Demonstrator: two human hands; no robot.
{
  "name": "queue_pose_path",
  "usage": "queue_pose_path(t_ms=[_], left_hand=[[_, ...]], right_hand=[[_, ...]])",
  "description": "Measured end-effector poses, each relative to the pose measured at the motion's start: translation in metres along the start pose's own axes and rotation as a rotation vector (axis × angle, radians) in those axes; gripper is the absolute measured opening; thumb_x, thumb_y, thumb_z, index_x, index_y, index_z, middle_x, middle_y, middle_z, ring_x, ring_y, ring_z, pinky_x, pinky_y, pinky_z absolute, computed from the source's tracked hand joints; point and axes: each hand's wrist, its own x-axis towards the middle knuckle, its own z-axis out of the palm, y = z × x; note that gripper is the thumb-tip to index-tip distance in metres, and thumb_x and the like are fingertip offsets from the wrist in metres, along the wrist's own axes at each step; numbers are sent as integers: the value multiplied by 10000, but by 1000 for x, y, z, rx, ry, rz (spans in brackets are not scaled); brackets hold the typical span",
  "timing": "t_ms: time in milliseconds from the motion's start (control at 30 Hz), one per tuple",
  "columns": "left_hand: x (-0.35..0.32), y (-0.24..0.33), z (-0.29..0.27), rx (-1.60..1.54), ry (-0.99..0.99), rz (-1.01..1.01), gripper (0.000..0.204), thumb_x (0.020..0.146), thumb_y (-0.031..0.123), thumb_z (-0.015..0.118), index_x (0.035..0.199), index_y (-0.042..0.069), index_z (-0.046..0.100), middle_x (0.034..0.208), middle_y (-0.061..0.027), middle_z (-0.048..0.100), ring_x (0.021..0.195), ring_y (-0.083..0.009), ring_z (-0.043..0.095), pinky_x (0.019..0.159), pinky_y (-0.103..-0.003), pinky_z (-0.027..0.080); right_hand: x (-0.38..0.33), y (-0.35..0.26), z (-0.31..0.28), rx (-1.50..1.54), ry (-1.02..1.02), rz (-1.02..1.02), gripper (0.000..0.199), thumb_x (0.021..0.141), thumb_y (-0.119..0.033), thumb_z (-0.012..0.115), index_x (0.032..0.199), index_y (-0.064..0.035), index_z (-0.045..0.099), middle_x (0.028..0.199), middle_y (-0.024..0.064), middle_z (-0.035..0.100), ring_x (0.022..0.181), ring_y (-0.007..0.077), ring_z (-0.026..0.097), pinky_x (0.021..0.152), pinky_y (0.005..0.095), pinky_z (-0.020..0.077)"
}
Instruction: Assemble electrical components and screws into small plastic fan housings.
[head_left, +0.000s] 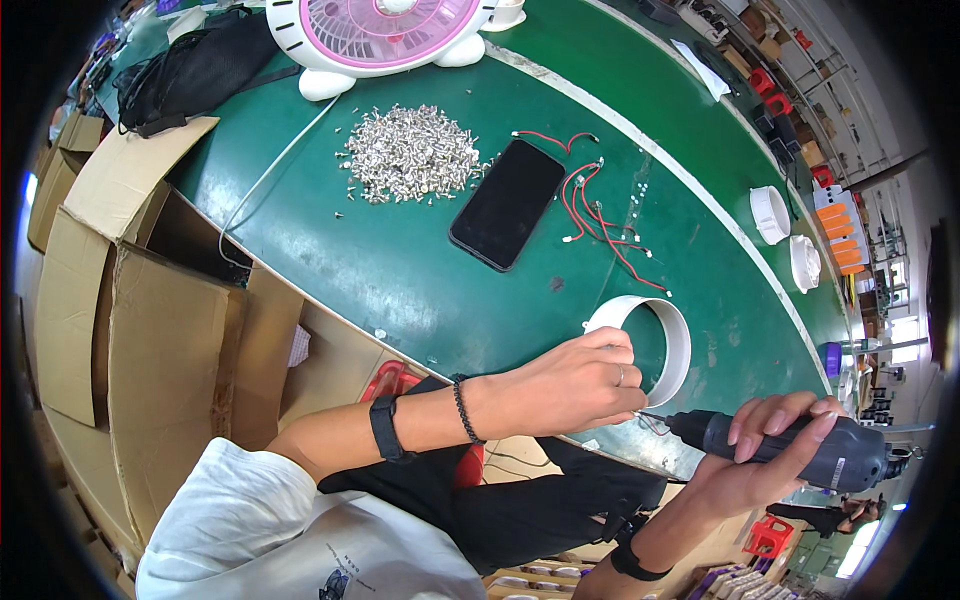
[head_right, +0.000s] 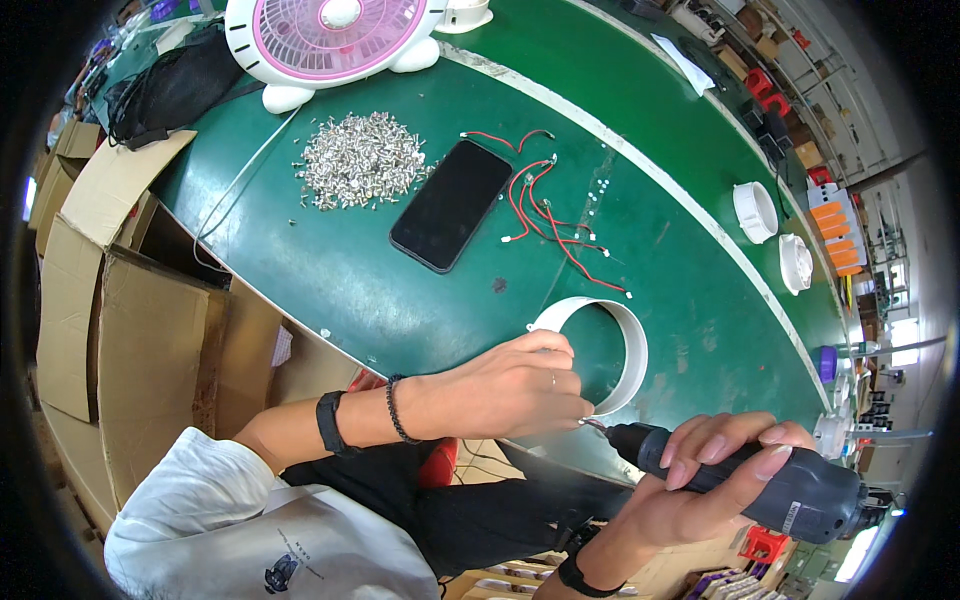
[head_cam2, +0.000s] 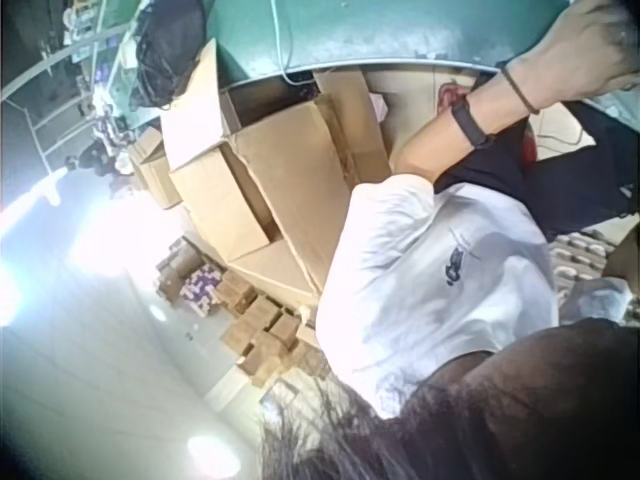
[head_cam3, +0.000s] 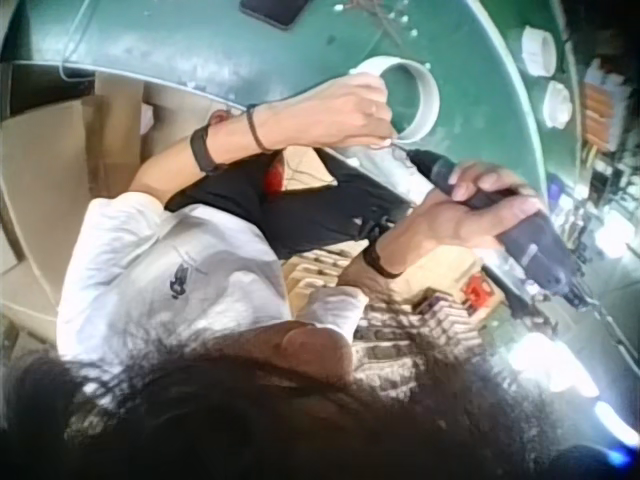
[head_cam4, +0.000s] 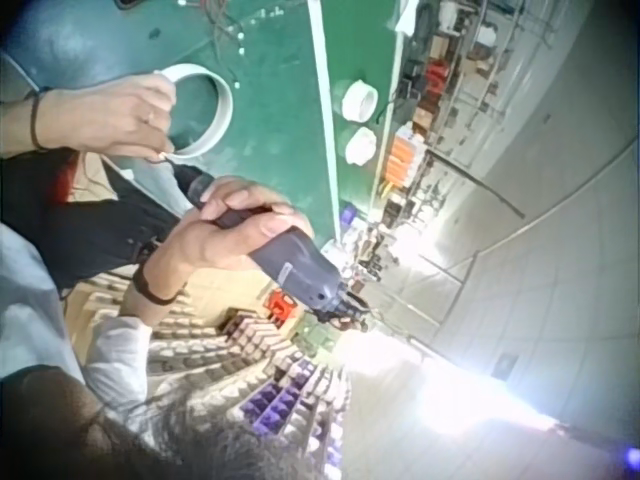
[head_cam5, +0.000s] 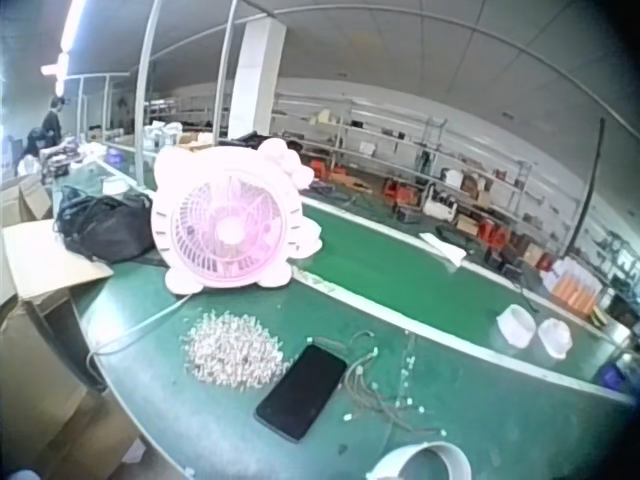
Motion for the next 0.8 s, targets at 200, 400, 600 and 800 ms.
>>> queue_pose_path(t_ms=[200, 400, 600, 800], left_hand=[[1, -2, -2, 3, -27, 5, 133, 883, 198, 730, 947, 84, 703, 826, -35, 589, 879, -228, 580, 994, -387, 433], [2, 2, -2, -74, -64, -21, 212, 882, 172, 741, 1074, 85, 724, 928, -41, 591, 961, -239, 582, 1076, -420, 404], [2, 0, 2, -171, 12, -18, 177, 872, 122, 751, 1028, 80, 678, 995, -43, 605, 1037, -245, 574, 1109, -424, 377], [8, 4, -2, -243, 58, -54, 162, 882, 107, 754, 979, 70, 629, 1029, -48, 625, 1011, -239, 591, 1082, -417, 393]], right_hand=[[1, 0, -4, 33, -144, 5, 249, 1105, -315, 486, 1078, -72, 441, 675, 29, 466, 402, 64, 343, 391, 212, 327], [0, -2, 2, 13, -85, -13, 235, 1100, -295, 504, 1047, -75, 441, 625, 10, 426, 403, 63, 337, 391, 213, 326], [-1, -7, 5, -43, 2, -27, 232, 1101, -298, 500, 1036, -81, 450, 638, 15, 431, 409, 64, 335, 401, 215, 319], [10, -24, -2, 95, 40, -82, 225, 1127, -299, 420, 1064, -86, 454, 728, 17, 472, 438, 54, 346, 416, 207, 307]])
